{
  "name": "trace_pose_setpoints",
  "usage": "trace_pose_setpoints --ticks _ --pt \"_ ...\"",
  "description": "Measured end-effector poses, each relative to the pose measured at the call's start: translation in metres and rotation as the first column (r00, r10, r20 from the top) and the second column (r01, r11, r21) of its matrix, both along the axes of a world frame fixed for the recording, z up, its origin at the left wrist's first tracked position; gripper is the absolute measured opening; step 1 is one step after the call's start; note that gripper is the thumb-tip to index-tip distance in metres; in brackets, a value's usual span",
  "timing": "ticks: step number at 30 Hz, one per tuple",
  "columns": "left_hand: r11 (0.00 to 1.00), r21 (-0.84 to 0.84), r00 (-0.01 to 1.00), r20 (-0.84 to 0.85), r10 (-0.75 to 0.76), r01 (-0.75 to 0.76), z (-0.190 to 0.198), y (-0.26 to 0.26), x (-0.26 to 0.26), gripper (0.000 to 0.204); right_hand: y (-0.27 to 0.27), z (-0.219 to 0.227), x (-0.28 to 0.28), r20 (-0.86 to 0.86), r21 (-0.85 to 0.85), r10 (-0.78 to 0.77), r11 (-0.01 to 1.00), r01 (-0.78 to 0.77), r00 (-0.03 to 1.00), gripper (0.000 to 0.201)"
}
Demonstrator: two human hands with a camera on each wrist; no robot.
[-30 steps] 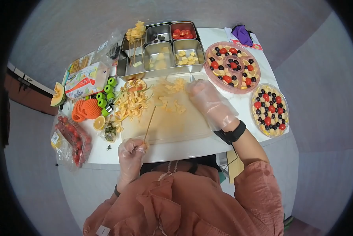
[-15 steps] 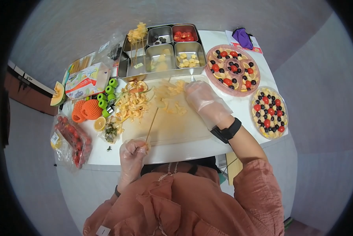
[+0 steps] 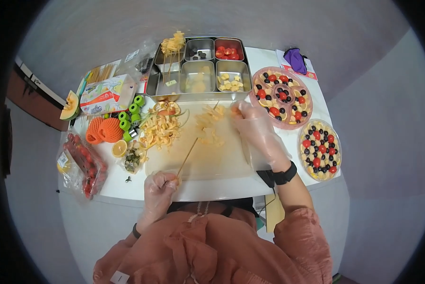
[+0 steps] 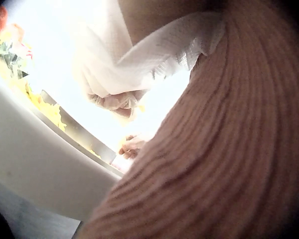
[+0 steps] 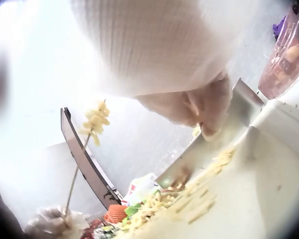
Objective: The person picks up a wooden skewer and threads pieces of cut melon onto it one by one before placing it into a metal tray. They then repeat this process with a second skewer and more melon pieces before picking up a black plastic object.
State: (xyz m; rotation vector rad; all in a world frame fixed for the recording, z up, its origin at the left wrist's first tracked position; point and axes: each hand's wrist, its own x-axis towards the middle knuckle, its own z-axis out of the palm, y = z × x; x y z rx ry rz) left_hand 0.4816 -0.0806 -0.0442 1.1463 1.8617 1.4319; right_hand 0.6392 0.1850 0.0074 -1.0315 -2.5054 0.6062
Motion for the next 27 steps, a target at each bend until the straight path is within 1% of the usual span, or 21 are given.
trace_pose_setpoints --ticks 1,2,3,5,6,7,8,9,11,12,14,15,17,20,22,23,25,27 --pt "1.000 -0.007 0.999 -0.041 -0.029 0.028 0.000 0.000 -0.001 0.006 -0.001 0.002 0.001 -0.190 -0.230 -0.091 0.972 0.046 0.978 0.012" --pt "1.000 -0.003 0.999 -0.038 -0.026 0.026 -0.002 0.001 -0.001 0.006 -0.002 0.004 0.002 -0.346 -0.452 -0.221 0.891 0.044 0.912 0.014" --pt "0.999 0.025 0.998 -0.052 -0.033 0.034 -0.007 0.002 0.000 0.004 -0.005 0.011 0.004 -0.345 -0.449 -0.220 0.893 0.045 0.913 0.014" --pt "0.997 0.056 0.997 -0.066 -0.045 0.049 -0.008 0.003 0.000 0.007 -0.010 0.027 0.008 -0.492 -0.603 -0.284 0.793 -0.087 0.823 0.020" --pt "0.998 0.028 0.993 -0.100 -0.060 0.064 -0.004 0.003 0.001 0.003 -0.011 0.026 0.009 -0.492 -0.601 -0.287 0.795 -0.083 0.822 0.020" --pt "0.997 -0.002 0.988 -0.133 -0.076 0.077 -0.002 0.003 0.001 0.005 -0.012 0.025 0.010 -0.556 -0.582 -0.274 0.802 -0.132 0.785 0.021" --pt "0.997 0.000 0.988 -0.135 -0.080 0.081 -0.002 0.003 0.001 0.005 -0.014 0.024 0.011 -0.616 -0.560 -0.261 0.809 -0.180 0.743 0.023" --pt "0.996 0.003 0.989 -0.120 -0.089 0.090 -0.003 0.003 0.001 0.005 -0.017 0.025 0.011 -0.618 -0.559 -0.263 0.809 -0.179 0.741 0.023" --pt "0.995 0.007 0.989 -0.108 -0.097 0.099 -0.003 0.003 0.001 0.005 -0.023 0.029 0.009 -0.683 -0.528 -0.248 0.818 -0.229 0.687 0.025" --pt "0.994 0.029 0.989 -0.110 -0.102 0.105 -0.003 0.003 0.001 0.003 -0.026 0.029 0.010 -0.684 -0.528 -0.249 0.818 -0.230 0.685 0.025" --pt "0.992 0.050 0.988 -0.113 -0.107 0.113 -0.004 0.003 0.002 0.007 -0.029 0.029 0.011 -0.710 -0.508 -0.225 0.820 -0.264 0.668 0.025" --pt "0.992 0.054 0.990 -0.089 -0.108 0.113 -0.007 0.003 0.002 0.006 -0.029 0.030 0.011 -0.711 -0.508 -0.226 0.820 -0.264 0.666 0.025" --pt "0.992 0.055 0.992 -0.067 -0.111 0.114 -0.008 0.002 0.001 0.006 -0.031 0.033 0.011 -0.681 -0.504 -0.215 0.831 -0.235 0.700 0.024" --pt "0.990 0.054 0.988 -0.095 -0.125 0.130 -0.001 0.004 0.001 0.005 -0.033 0.035 0.011 -0.672 -0.508 -0.220 0.832 -0.223 0.707 0.022" --pt "0.991 0.070 0.976 -0.195 -0.099 0.115 0.005 0.005 0.002 0.005 -0.035 0.034 0.010 -0.668 -0.511 -0.222 0.831 -0.221 0.710 0.021" --pt "0.991 0.067 0.976 -0.194 -0.100 0.115 0.002 0.004 0.002 0.005 -0.035 0.034 0.010 -0.665 -0.513 -0.223 0.830 -0.220 0.713 0.021" --pt "0.993 0.045 0.991 -0.090 -0.103 0.108 -0.006 0.003 0.002 0.005 -0.037 0.034 0.011 -0.672 -0.514 -0.229 0.828 -0.222 0.704 0.021" --pt "0.993 0.045 0.991 -0.076 -0.109 0.113 -0.006 0.003 0.002 0.005 -0.039 0.034 0.011 -0.680 -0.515 -0.235 0.827 -0.225 0.695 0.021"
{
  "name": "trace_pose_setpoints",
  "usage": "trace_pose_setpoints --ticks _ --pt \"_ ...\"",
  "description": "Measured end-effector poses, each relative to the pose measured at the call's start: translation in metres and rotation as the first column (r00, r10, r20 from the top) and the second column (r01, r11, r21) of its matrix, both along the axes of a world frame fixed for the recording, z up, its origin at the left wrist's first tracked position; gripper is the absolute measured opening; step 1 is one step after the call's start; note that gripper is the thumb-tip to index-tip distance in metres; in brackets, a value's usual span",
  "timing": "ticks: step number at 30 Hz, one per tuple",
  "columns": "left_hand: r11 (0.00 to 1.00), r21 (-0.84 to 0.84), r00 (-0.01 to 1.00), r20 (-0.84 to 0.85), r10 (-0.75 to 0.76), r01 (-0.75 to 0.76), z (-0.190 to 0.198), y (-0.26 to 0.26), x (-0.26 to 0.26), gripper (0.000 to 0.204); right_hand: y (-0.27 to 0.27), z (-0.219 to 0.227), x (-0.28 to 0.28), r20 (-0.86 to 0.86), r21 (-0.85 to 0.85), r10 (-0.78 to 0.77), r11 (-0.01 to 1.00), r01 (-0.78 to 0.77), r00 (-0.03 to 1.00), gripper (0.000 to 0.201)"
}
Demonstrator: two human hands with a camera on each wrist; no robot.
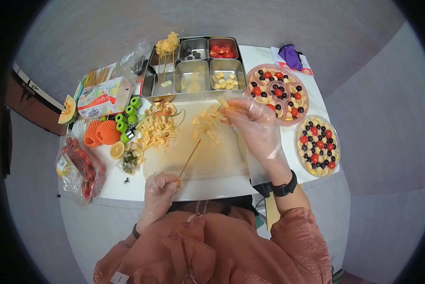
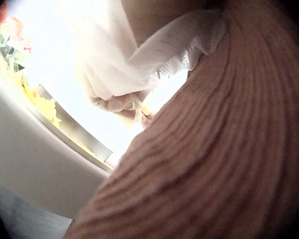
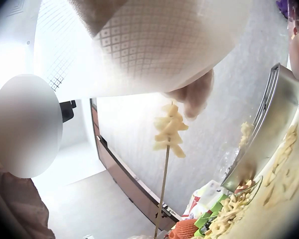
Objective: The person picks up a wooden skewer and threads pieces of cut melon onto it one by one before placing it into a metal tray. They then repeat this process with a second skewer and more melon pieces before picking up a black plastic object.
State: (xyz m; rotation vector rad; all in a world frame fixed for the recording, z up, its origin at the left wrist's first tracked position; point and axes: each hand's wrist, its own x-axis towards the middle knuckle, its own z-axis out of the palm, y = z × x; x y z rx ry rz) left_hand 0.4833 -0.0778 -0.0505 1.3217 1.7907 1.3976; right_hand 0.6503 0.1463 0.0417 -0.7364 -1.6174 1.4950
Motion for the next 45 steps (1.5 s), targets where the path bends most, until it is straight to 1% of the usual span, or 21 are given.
trace_pose_setpoints --ticks 6,8,11,15,18,21,23,24,26,27,29,32,34,36,38,39,40,41,42,43,45 --pt "1.000 0.017 0.999 0.043 -0.013 0.013 0.006 0.001 0.001 0.004 -0.004 0.004 0.000 -0.014 0.011 -0.003 1.000 0.004 1.000 0.020" --pt "1.000 0.018 0.999 0.049 -0.017 0.016 0.005 0.001 0.000 0.004 -0.005 0.008 0.000 0.067 0.022 -0.021 1.000 0.020 0.998 0.021" --pt "0.999 0.036 1.000 0.022 -0.020 0.019 0.001 0.001 -0.002 0.004 -0.007 0.009 0.000 0.069 0.064 -0.036 0.997 0.031 0.997 0.021" --pt "0.999 0.007 0.997 0.076 -0.033 0.032 0.012 0.003 0.001 0.002 -0.007 0.007 0.002 0.117 0.075 -0.040 0.997 0.031 0.992 0.020" --pt "0.999 -0.019 0.990 0.133 -0.040 0.043 0.015 0.002 0.001 0.000 -0.010 0.006 0.003 0.080 0.127 -0.055 0.991 0.045 0.995 0.020" --pt "0.997 -0.038 0.974 0.220 -0.053 0.062 0.020 0.003 0.002 0.001 -0.010 0.007 0.006 0.143 0.232 -0.069 0.972 0.035 0.987 0.020" --pt "0.997 -0.034 0.963 0.263 -0.059 0.070 0.020 0.002 0.002 0.002 -0.010 0.005 0.008 0.210 0.446 -0.132 0.895 0.026 0.969 0.021" --pt "0.996 -0.031 0.965 0.251 -0.071 0.081 0.019 0.002 0.001 0.003 -0.010 0.006 0.008 0.207 0.445 -0.130 0.895 0.024 0.970 0.021" --pt "0.996 -0.028 0.968 0.237 -0.080 0.089 0.016 0.001 0.000 0.003 -0.010 0.008 0.009 0.217 0.603 -0.192 0.797 0.023 0.957 0.022" --pt "0.996 -0.024 0.960 0.268 -0.079 0.089 0.013 0.000 0.001 0.003 -0.009 0.007 0.009 0.217 0.602 -0.189 0.798 0.022 0.958 0.022" --pt "0.996 -0.021 0.951 0.299 -0.076 0.087 0.013 -0.001 0.001 0.004 -0.007 0.005 0.011 0.205 0.685 -0.201 0.728 0.007 0.958 0.023" --pt "0.983 -0.126 0.920 0.386 -0.073 0.131 0.016 -0.004 -0.001 0.007 -0.010 0.009 0.011 0.227 0.725 -0.222 0.688 -0.012 0.948 0.023" --pt "0.988 -0.092 0.955 0.280 -0.097 0.127 0.012 -0.005 -0.002 0.006 -0.009 0.014 0.012 0.261 0.697 -0.222 0.716 -0.025 0.940 0.024" --pt "0.989 -0.103 0.933 0.355 -0.060 0.103 0.019 -0.004 -0.003 0.006 -0.006 0.013 0.009 0.298 0.663 -0.217 0.748 -0.038 0.929 0.025" --pt "0.990 -0.117 0.904 0.427 -0.025 0.083 0.020 -0.004 -0.005 0.007 0.001 0.010 0.003 0.184 0.371 -0.167 0.924 0.089 0.969 0.026" --pt "0.996 -0.086 0.882 0.469 0.043 -0.003 0.017 -0.004 -0.007 0.007 0.004 0.016 0.002 0.289 0.427 -0.214 0.901 0.074 0.933 0.026" --pt "0.994 -0.058 0.852 0.512 0.107 -0.090 0.016 -0.004 -0.009 0.008 0.012 0.012 0.003 0.292 0.422 -0.216 0.904 0.077 0.932 0.026" --pt "0.987 -0.084 0.827 0.540 0.160 -0.136 0.016 -0.005 -0.012 0.009 0.024 0.002 0.006 0.391 0.494 -0.215 0.870 -0.007 0.895 0.025" --pt "0.987 -0.088 0.826 0.541 0.159 -0.132 0.018 -0.006 -0.014 0.009 0.033 -0.007 0.006 0.483 0.553 -0.222 0.828 -0.098 0.847 0.024" --pt "0.985 -0.090 0.836 0.521 0.170 -0.144 0.021 -0.006 -0.017 0.009 0.039 -0.012 0.003 0.486 0.550 -0.223 0.830 -0.097 0.845 0.024" --pt "0.983 -0.092 0.827 0.533 0.181 -0.156 0.023 -0.007 -0.021 0.008 0.049 -0.020 0.000 0.664 0.489 -0.200 0.845 -0.217 0.720 0.022"
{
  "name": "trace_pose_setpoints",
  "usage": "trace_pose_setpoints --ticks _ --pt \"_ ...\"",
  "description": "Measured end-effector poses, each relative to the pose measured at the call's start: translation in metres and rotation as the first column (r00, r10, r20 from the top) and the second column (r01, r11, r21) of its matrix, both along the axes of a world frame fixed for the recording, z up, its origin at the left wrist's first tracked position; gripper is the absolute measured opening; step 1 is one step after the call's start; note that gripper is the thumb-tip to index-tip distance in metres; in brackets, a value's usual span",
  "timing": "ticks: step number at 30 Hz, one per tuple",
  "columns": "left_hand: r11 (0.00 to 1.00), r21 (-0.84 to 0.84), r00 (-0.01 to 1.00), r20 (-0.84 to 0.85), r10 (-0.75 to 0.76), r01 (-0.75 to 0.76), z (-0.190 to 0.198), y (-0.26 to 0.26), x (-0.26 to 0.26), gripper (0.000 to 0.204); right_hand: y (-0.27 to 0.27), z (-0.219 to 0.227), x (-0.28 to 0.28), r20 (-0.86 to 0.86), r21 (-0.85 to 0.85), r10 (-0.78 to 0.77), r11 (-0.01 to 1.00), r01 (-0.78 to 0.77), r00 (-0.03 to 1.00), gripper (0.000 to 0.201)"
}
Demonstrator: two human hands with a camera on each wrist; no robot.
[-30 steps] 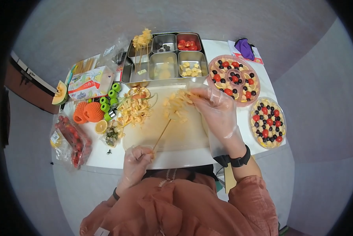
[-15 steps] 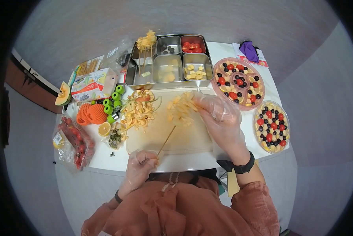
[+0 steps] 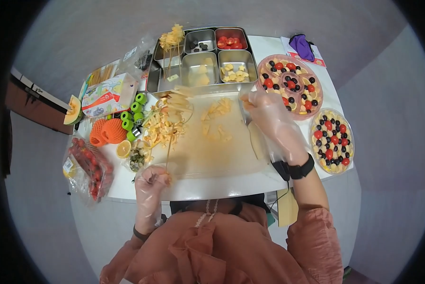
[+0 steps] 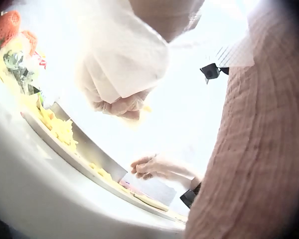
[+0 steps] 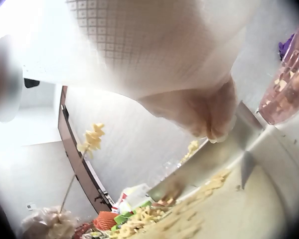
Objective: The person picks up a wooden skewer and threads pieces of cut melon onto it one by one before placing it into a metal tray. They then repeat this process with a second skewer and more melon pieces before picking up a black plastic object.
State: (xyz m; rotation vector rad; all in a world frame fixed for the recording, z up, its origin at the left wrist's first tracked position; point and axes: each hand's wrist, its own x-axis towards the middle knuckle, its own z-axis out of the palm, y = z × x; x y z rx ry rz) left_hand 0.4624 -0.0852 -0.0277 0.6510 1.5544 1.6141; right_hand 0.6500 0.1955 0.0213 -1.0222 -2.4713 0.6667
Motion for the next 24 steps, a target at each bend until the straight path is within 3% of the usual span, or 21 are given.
trace_pose_setpoints --ticks 4,6,7,9,12,18,22,24 --pt "1.000 -0.002 0.999 -0.025 0.025 -0.025 0.002 -0.001 -0.002 0.008 0.011 -0.018 -0.015 0.012 -0.188 0.003 0.982 -0.001 1.000 0.021" --pt "1.000 0.012 1.000 0.000 0.009 -0.009 0.003 -0.001 -0.001 0.009 0.020 -0.035 -0.022 -0.053 -0.012 0.161 0.987 -0.162 0.985 0.027" --pt "1.000 0.012 1.000 -0.001 0.012 -0.012 0.003 -0.001 -0.001 0.009 0.019 -0.035 -0.025 -0.054 -0.012 0.164 0.986 -0.165 0.985 0.027" --pt "1.000 0.012 1.000 -0.019 -0.001 0.001 0.002 -0.002 0.000 0.009 0.015 -0.032 -0.035 0.115 0.147 0.179 0.970 -0.195 0.977 0.030" --pt "1.000 -0.005 0.999 0.037 0.011 -0.011 0.001 -0.002 -0.001 0.010 0.011 -0.034 -0.045 0.228 0.203 0.151 0.959 -0.198 0.962 0.033" --pt "1.000 0.001 0.999 0.043 -0.002 0.002 -0.003 -0.003 -0.003 0.011 0.019 -0.041 -0.048 0.280 0.214 0.153 0.953 -0.217 0.948 0.032" --pt "1.000 0.016 0.999 0.055 0.001 -0.001 -0.005 -0.003 -0.002 0.011 0.022 -0.041 -0.047 0.305 0.221 0.144 0.951 -0.217 0.942 0.031" --pt "1.000 0.008 0.999 0.044 0.000 0.000 -0.005 -0.002 -0.002 0.011 0.022 -0.036 -0.045 0.234 0.189 0.176 0.956 -0.222 0.956 0.031"
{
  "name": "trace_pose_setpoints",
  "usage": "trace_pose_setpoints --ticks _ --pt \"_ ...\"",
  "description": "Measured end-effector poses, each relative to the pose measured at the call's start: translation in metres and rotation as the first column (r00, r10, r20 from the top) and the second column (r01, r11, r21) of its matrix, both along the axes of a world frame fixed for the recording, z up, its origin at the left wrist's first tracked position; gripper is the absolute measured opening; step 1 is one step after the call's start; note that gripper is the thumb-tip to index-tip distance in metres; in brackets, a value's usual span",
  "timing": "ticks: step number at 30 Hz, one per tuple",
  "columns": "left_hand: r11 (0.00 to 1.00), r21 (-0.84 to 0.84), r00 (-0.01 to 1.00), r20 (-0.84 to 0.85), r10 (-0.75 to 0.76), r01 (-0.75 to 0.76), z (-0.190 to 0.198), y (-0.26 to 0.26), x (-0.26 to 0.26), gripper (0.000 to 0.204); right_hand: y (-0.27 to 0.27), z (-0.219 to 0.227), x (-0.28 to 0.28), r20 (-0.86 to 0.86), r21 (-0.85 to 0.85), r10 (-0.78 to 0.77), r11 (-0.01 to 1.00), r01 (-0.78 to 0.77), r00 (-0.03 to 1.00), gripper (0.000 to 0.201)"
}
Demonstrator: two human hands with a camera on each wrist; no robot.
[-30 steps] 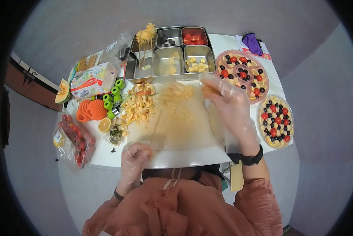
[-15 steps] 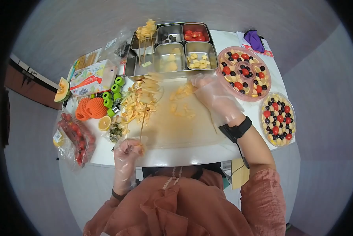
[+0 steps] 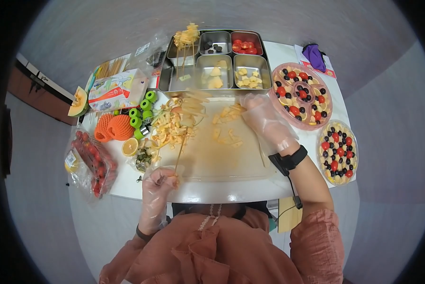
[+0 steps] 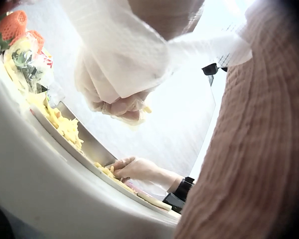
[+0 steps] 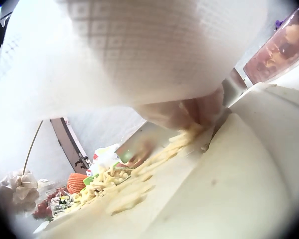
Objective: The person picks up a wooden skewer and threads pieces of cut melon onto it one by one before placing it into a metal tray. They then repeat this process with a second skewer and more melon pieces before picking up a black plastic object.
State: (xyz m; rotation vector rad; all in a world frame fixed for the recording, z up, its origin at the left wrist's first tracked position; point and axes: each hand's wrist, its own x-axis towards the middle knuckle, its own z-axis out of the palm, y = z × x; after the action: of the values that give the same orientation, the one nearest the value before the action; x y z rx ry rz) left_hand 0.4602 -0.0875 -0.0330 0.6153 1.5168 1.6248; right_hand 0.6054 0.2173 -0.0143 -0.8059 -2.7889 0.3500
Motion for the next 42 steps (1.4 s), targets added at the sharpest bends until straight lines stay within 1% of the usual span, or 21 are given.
trace_pose_setpoints --ticks 1,3,4,5,6,7,9,10,12,15,19,21,22,24,28,30,33,34,36,39,42 --pt "1.000 0.001 1.000 -0.001 0.002 -0.002 -0.001 0.000 0.000 0.011 -0.001 0.001 0.001 -0.001 0.001 0.002 1.000 -0.002 1.000 0.031" --pt "1.000 0.000 0.999 -0.031 -0.015 0.015 -0.002 0.000 -0.001 0.011 -0.004 0.001 0.003 -0.079 -0.047 -0.092 0.995 0.089 0.993 0.029" --pt "1.000 -0.001 0.999 -0.031 -0.015 0.015 -0.002 0.000 0.000 0.011 -0.005 0.004 0.004 -0.079 -0.047 -0.092 0.995 0.089 0.993 0.029" --pt "1.000 -0.012 0.999 -0.033 -0.012 0.012 -0.002 -0.001 0.000 0.011 -0.007 0.009 0.004 -0.088 -0.256 -0.179 0.955 0.152 0.980 0.029" --pt "1.000 -0.023 0.999 -0.035 -0.010 0.009 -0.001 -0.001 0.000 0.011 -0.008 0.011 0.004 -0.078 -0.453 -0.265 0.868 0.203 0.961 0.028" --pt "1.000 -0.024 0.999 -0.034 -0.012 0.011 -0.001 -0.001 0.001 0.011 -0.006 0.007 0.006 -0.076 -0.454 -0.267 0.867 0.205 0.961 0.028" --pt "1.000 -0.017 1.000 -0.008 -0.005 0.005 0.000 -0.001 0.002 0.010 0.000 -0.004 0.009 -0.160 -0.446 -0.257 0.880 0.162 0.953 0.028" --pt "1.000 -0.019 1.000 -0.005 -0.008 0.008 0.000 -0.001 0.002 0.010 0.001 -0.005 0.011 -0.157 -0.448 -0.260 0.879 0.166 0.953 0.028" --pt "1.000 0.005 0.997 -0.066 -0.028 0.028 -0.002 0.000 0.000 0.009 -0.002 -0.001 0.014 -0.112 -0.526 -0.285 0.830 0.186 0.952 0.020" --pt "1.000 -0.007 0.995 -0.092 -0.025 0.024 -0.005 -0.001 0.001 0.008 -0.009 0.005 0.020 -0.118 -0.489 -0.276 0.852 0.186 0.954 0.016" --pt "0.998 -0.033 0.993 -0.102 -0.059 0.056 -0.006 -0.002 -0.001 0.007 -0.008 0.004 0.024 -0.201 -0.509 -0.298 0.846 0.161 0.933 0.021" --pt "0.991 -0.080 0.984 -0.136 -0.113 0.103 -0.004 -0.002 0.000 0.008 -0.012 0.010 0.026 -0.183 -0.611 -0.356 0.771 0.178 0.916 0.014" --pt "0.991 -0.084 0.984 -0.134 -0.116 0.105 -0.005 -0.003 0.000 0.008 -0.011 0.008 0.028 -0.180 -0.613 -0.359 0.769 0.181 0.916 0.014" --pt "0.994 -0.056 0.983 -0.148 -0.106 0.098 -0.011 -0.003 0.001 0.008 -0.008 0.003 0.029 -0.197 -0.685 -0.374 0.714 0.146 0.906 0.014" --pt "0.992 -0.080 0.975 -0.191 -0.115 0.101 -0.019 -0.005 0.000 0.008 -0.011 0.000 0.030 -0.282 -0.694 -0.372 0.716 0.080 0.884 0.022" --pt "0.992 -0.095 0.990 -0.105 -0.094 0.084 -0.015 -0.004 0.003 0.008 -0.012 -0.001 0.029 -0.301 -0.696 -0.392 0.713 0.081 0.869 0.021" --pt "0.992 -0.088 0.991 -0.093 -0.096 0.088 -0.017 -0.004 0.004 0.010 -0.013 -0.005 0.027 -0.301 -0.742 -0.409 0.668 0.058 0.862 0.019" --pt "0.992 -0.088 0.991 -0.095 -0.098 0.090 -0.017 -0.004 0.005 0.010 -0.014 -0.005 0.027 -0.302 -0.742 -0.411 0.668 0.059 0.860 0.019" --pt "0.990 -0.060 0.988 -0.088 -0.129 0.124 -0.017 -0.005 0.005 0.011 -0.017 -0.006 0.026 -0.304 -0.665 -0.361 0.743 0.075 0.882 0.018" --pt "0.993 -0.067 0.994 -0.028 -0.103 0.101 -0.016 -0.005 0.008 0.011 -0.016 -0.007 0.026 -0.296 -0.662 -0.305 0.749 0.035 0.905 0.020" --pt "0.990 -0.054 0.988 -0.069 -0.136 0.132 -0.019 -0.005 0.007 0.011 -0.021 0.001 0.025 -0.258 -0.698 -0.337 0.713 0.067 0.906 0.020"
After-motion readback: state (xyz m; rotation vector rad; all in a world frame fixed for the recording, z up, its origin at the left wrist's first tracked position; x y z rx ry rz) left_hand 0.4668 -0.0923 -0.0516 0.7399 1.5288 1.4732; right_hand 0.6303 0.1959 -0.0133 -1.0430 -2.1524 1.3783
